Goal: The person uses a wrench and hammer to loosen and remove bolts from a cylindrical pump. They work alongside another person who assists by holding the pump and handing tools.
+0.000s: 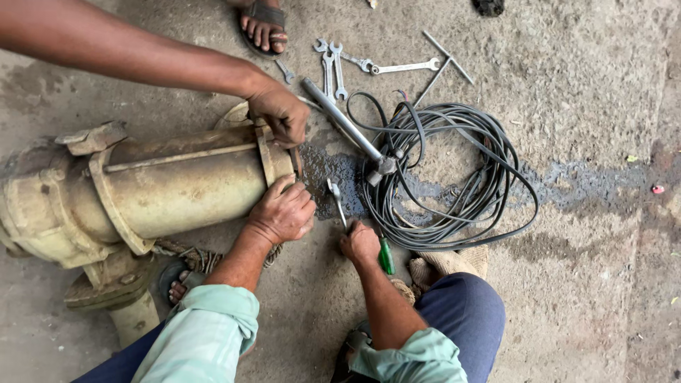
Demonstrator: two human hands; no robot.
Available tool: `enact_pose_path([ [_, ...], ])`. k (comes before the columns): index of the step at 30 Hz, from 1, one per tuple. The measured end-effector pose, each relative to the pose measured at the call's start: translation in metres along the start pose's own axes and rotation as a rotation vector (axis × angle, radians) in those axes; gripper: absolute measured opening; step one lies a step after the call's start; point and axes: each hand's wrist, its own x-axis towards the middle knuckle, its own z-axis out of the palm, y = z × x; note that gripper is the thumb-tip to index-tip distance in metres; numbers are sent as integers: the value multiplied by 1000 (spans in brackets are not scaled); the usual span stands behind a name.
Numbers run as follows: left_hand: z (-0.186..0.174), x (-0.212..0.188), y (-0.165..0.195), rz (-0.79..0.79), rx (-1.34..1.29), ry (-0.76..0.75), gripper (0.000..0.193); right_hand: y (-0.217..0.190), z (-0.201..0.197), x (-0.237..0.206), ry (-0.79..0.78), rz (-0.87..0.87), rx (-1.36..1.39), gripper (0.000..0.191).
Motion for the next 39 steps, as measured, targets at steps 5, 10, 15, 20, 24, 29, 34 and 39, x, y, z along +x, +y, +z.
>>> enact_pose_path([
  [5, -2, 2, 2, -14, 7, -15, 25, -5, -1, -6, -91, -114, 486, 35],
  [10, -2, 5, 3, -14, 28, 3, 30, 13, -18, -5, -406, 229, 1168, 26],
  [15, -1, 5, 3, -26, 18, -11, 29, 33, -31, -13, -4, 128, 438, 41],
  [20, 3, 4, 1, -19, 43, -5, 30, 41, -24, -16, -78, 118, 42, 40],
  [24, 4, 2, 2, -28, 42, -17, 33, 42, -14, -11, -215, 209, 377, 35],
  [29, 3, 0, 2, -30, 43, -27, 33, 41, -9, -10, -279, 240, 431, 31],
  [34, 1, 1, 1, -31, 47, -10, 32, 38, -10, -12, -302, 142, 435, 29],
  [39, 0, 0, 2, -35, 44, -11, 31, 34, -14, -10, -292, 21, 586, 30],
])
